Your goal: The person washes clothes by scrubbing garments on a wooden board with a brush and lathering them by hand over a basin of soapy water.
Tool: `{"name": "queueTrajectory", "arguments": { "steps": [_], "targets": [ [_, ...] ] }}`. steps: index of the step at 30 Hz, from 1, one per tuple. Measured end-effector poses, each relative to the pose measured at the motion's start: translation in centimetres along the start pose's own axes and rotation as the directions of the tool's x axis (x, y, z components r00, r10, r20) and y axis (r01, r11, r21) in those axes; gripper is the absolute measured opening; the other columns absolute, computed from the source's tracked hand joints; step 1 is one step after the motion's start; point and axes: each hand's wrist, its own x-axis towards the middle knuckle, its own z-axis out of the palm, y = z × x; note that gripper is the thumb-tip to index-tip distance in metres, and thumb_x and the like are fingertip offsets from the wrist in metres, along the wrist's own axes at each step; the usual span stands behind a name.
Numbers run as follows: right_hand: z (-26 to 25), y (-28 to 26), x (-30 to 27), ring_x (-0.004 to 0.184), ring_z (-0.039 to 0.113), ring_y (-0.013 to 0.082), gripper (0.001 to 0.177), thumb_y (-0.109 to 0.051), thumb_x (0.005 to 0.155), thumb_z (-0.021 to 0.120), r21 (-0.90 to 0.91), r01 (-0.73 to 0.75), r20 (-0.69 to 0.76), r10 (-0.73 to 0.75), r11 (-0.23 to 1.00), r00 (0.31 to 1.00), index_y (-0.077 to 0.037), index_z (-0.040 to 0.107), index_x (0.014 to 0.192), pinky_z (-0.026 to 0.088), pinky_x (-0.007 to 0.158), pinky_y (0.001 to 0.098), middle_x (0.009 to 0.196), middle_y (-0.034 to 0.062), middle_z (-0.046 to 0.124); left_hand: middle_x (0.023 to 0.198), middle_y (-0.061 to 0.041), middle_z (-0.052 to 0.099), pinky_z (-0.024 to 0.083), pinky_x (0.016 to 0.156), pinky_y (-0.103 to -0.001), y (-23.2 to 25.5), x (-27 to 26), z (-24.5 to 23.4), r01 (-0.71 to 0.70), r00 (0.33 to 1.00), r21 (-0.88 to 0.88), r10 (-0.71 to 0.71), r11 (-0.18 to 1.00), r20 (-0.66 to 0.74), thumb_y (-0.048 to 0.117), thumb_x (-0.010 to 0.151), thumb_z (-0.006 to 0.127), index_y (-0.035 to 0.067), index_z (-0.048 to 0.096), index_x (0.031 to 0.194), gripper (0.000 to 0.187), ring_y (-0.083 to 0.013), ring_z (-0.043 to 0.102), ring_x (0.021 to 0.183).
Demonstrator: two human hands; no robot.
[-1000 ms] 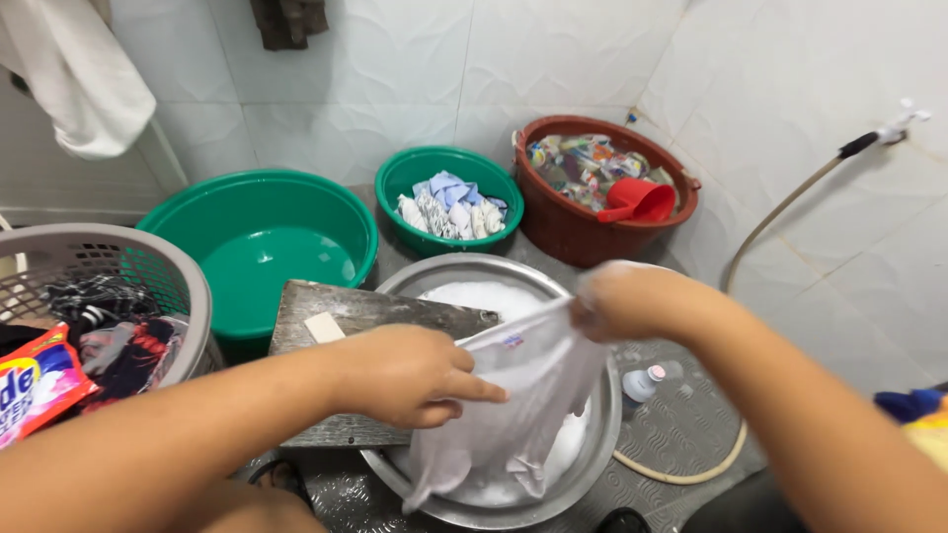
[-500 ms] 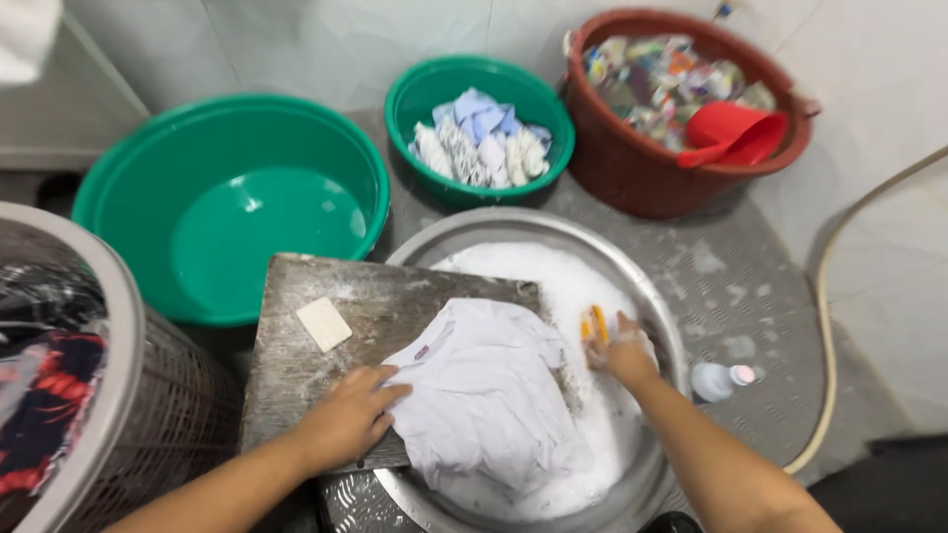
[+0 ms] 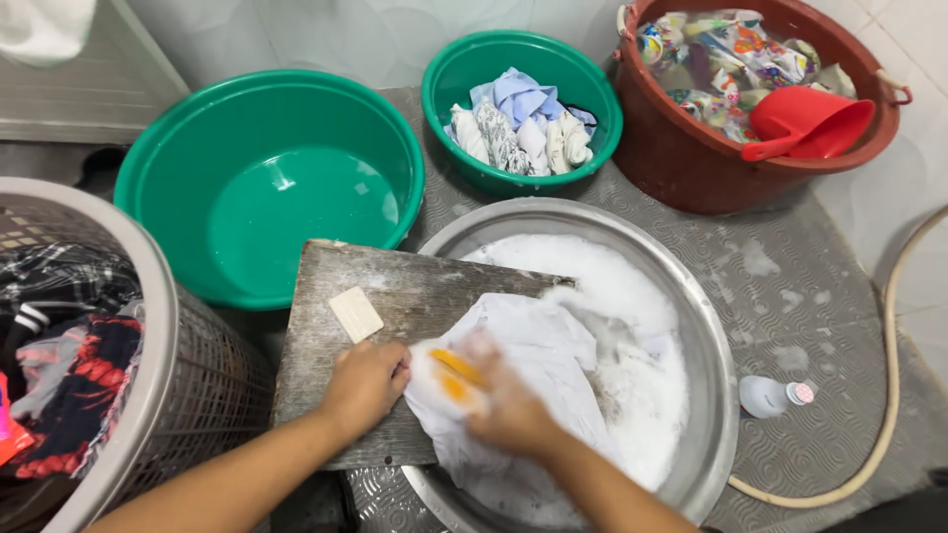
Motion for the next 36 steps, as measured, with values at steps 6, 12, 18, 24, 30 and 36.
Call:
{"name": "queueTrajectory", "arguments": {
  "steps": [6, 12, 18, 24, 30, 36],
  "targets": [
    [-4.1, 1.6, 0.1, 0.130, 0.053, 0.0327, 0.069, -0.010, 0.082, 0.062, -0.011, 0.034, -0.013, -0.034, 0.999, 0.999, -0.015, 0.049, 0.150, 0.042, 0.109, 0.0420, 0.151, 0.0171, 0.049, 0.088, -0.006, 0.072, 0.041, 0.087, -0.051, -1.0, -1.0, -0.1, 0.088, 0.992, 0.110, -0.097, 0.990, 0.080, 0.026, 0.085, 0.066, 0.020, 0.070, 0.088, 0.007, -0.0299, 0.064, 0.098],
    [-0.3, -0.3, 0.7, 0.114, 0.061, 0.0287, 0.060, -0.016, 0.088, 0.058, -0.370, -0.004, -0.052, -0.017, 0.929, 0.998, -0.019, 0.052, 0.148, 0.049, 0.098, 0.0406, 0.136, 0.0143, 0.060, 0.088, -0.003, 0.072, 0.037, 0.090, -0.050, -0.6, -0.6, -0.9, 0.124, 0.986, 0.065, -0.131, 0.990, 0.107, 0.025, 0.085, 0.066, 0.023, 0.069, 0.091, 0.007, -0.0272, 0.063, 0.101],
    [-3.1, 1.8, 0.3, 0.108, 0.063, 0.0288, 0.055, -0.021, 0.091, 0.058, -0.398, -0.221, -0.218, 0.142, 0.890, 0.966, -0.022, 0.055, 0.146, 0.051, 0.092, 0.0399, 0.133, 0.0158, 0.062, 0.089, -0.002, 0.072, 0.036, 0.092, -0.049, -0.7, -1.2, -0.8, 0.102, 0.989, 0.059, -0.108, 0.993, 0.104, 0.026, 0.088, 0.064, 0.023, 0.069, 0.093, 0.007, -0.0261, 0.063, 0.101],
    [0.8, -0.7, -0.7, 0.102, 0.065, 0.0289, 0.050, -0.026, 0.093, 0.058, -0.527, 0.055, -0.064, -0.103, 0.848, 0.993, -0.024, 0.057, 0.144, 0.053, 0.086, 0.0392, 0.129, 0.0172, 0.063, 0.091, -0.002, 0.072, 0.035, 0.092, -0.048, -1.0, -1.4, -0.2, 0.079, 0.995, 0.035, -0.081, 0.996, 0.058, 0.026, 0.087, 0.066, 0.022, 0.067, 0.099, 0.013, -0.0257, 0.063, 0.101],
    [-3.1, 2.0, 1.3, 0.095, 0.067, 0.0290, 0.046, -0.031, 0.096, 0.058, -0.439, -0.294, -0.223, 0.214, 0.849, 0.951, -0.027, 0.059, 0.142, 0.056, 0.079, 0.0385, 0.125, 0.0187, 0.065, 0.094, 0.001, 0.074, 0.036, 0.093, -0.047, -2.0, -1.4, -0.2, 0.097, 0.992, -0.025, -0.095, 0.995, 0.086, 0.026, 0.085, 0.068, 0.021, 0.068, 0.101, 0.017, -0.0236, 0.064, 0.103],
    [2.6, -1.7, 0.9, 0.088, 0.070, 0.0281, 0.044, -0.037, 0.094, 0.062, -0.634, 0.113, -0.050, -0.186, 0.765, 0.981, -0.037, 0.061, 0.138, 0.059, 0.071, 0.0359, 0.130, 0.0222, 0.066, 0.089, 0.004, 0.074, 0.038, 0.093, -0.043, -1.5, -0.7, -1.5, 0.166, 0.975, -0.044, -0.157, 0.985, 0.159, 0.029, 0.082, 0.073, 0.021, 0.065, 0.104, 0.024, -0.0191, 0.067, 0.099]
  ]
}}
